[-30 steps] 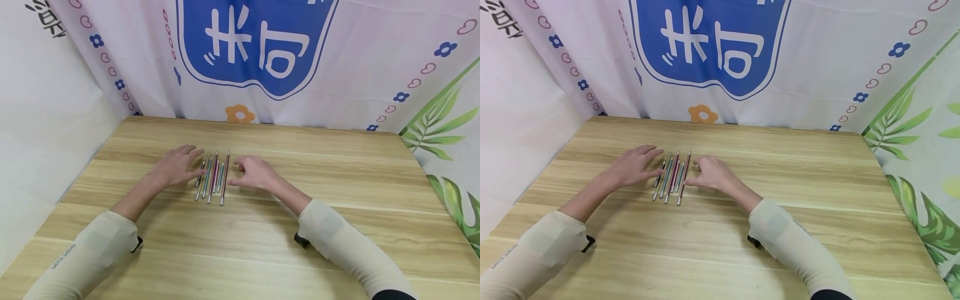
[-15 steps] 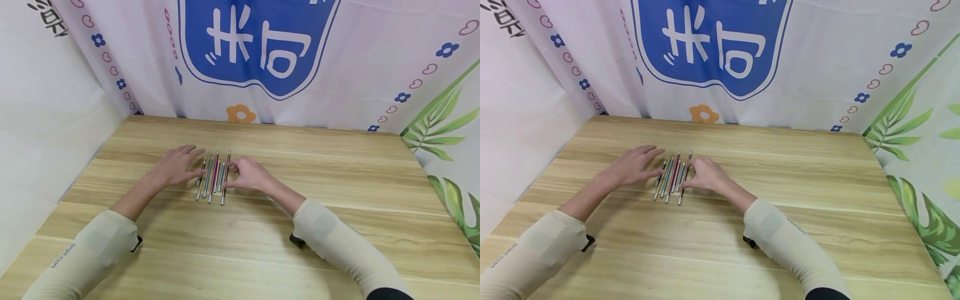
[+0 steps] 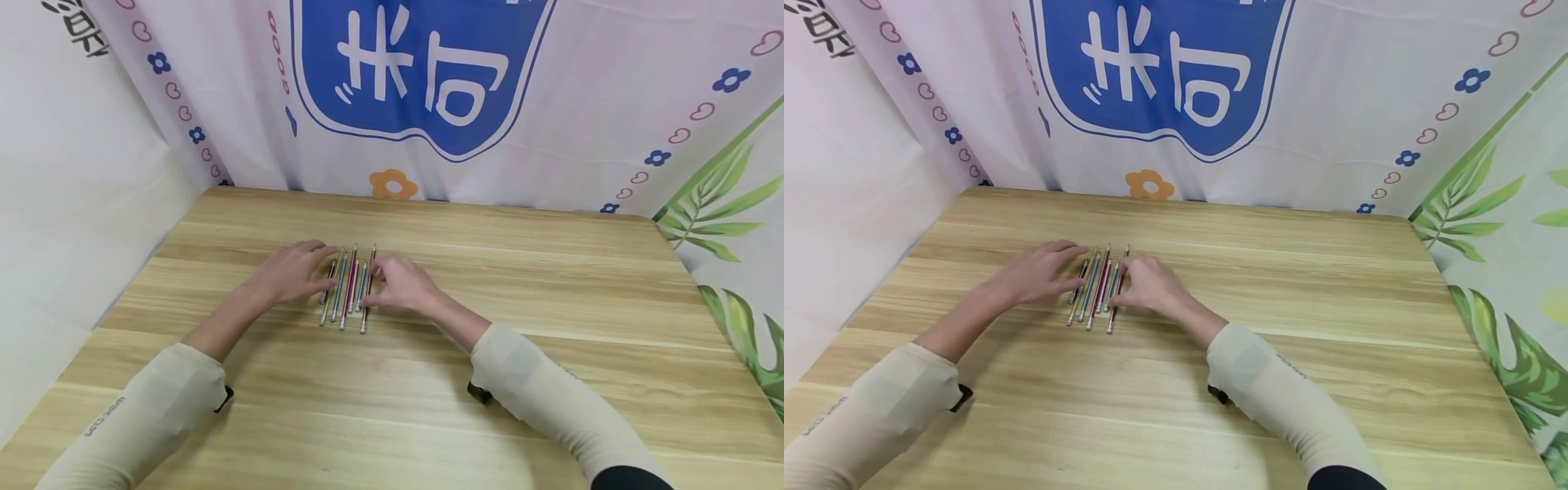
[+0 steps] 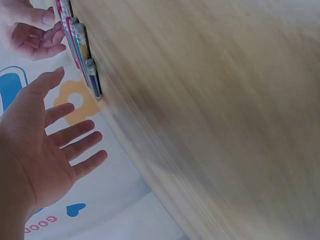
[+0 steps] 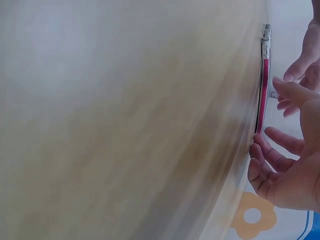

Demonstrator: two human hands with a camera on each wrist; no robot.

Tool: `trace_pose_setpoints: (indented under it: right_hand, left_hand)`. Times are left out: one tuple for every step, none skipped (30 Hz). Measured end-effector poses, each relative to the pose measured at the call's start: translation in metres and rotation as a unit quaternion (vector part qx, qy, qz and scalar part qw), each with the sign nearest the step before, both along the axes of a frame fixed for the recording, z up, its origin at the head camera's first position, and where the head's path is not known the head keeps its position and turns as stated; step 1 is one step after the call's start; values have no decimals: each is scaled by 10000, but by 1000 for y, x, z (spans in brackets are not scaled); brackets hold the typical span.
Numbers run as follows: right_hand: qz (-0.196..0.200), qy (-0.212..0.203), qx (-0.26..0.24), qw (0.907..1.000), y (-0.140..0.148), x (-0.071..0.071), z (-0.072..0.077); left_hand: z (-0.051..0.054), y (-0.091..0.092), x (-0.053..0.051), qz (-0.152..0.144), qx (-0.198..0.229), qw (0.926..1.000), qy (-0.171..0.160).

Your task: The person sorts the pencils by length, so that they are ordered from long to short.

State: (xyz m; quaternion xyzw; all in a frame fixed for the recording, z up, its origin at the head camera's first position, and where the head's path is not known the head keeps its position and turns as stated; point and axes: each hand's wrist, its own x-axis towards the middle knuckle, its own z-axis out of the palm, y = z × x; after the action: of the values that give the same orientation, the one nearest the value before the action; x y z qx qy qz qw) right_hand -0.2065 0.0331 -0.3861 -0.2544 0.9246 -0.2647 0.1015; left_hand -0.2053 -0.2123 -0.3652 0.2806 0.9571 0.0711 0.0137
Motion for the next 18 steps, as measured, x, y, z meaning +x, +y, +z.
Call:
trace_pose_setpoints:
  right_hand:
    - [-23, 16, 14, 10000, -1, 0, 0]
    - [-50, 26, 22, 10000, -1, 0, 0]
    - [-77, 36, 24, 10000, -2, 0, 0]
    - [-101, 44, 36, 9999, -2, 1, 0]
    - [-118, 60, 56, 9999, -3, 1, -1]
    - [-134, 65, 73, 9999, -3, 1, -1]
    - [-151, 72, 95, 9998, -3, 1, -1]
    - [-165, 81, 119, 9998, -4, 1, -1]
    - [-173, 84, 137, 9997, -4, 1, -1]
    - [-179, 81, 152, 9997, -4, 1, -1]
    - [-184, 80, 164, 9997, -4, 1, -1]
    - [-189, 76, 169, 9996, -4, 1, -1]
    - [-193, 74, 170, 9996, -4, 1, -1]
    - [-198, 67, 166, 9996, -4, 1, 0]
    - [-199, 60, 161, 9997, -4, 1, 0]
    - [-200, 52, 152, 9997, -4, 1, 0]
    - [-198, 42, 145, 9997, -4, 1, 0]
    - [-202, 20, 130, 9997, -4, 1, 1]
  left_hand:
    - [0, 1, 0, -16, 13, 10000, 13]
    - [-1, 1, 0, -11, 31, 10000, 7]
    - [-1, 2, 0, -16, 38, 10000, 5]
    - [-1, 3, 0, -11, 44, 10000, -2]
    - [-1, 4, 1, -2, 47, 10000, -14]
    - [-1, 4, 1, 8, 58, 10000, -27]
    - [-1, 5, 1, 17, 72, 10000, -36]
    - [-2, 6, 1, 25, 80, 10000, -32]
    - [-2, 6, 1, 21, 88, 10000, -17]
    - [-2, 7, 1, 25, 99, 9999, -3]
    - [-2, 7, 1, 24, 97, 9999, 20]
    - [-3, 7, 1, 22, 102, 9999, 43]
    - [-3, 8, 1, 16, 103, 9999, 63]
    - [-3, 8, 1, 13, 102, 9999, 84]
    - [-3, 8, 1, 5, 105, 9999, 99]
    - [-3, 9, 0, 3, 105, 9999, 109]
    - [-3, 9, 0, 2, 111, 9999, 118]
    - [-2, 9, 0, -6, 136, 9998, 123]
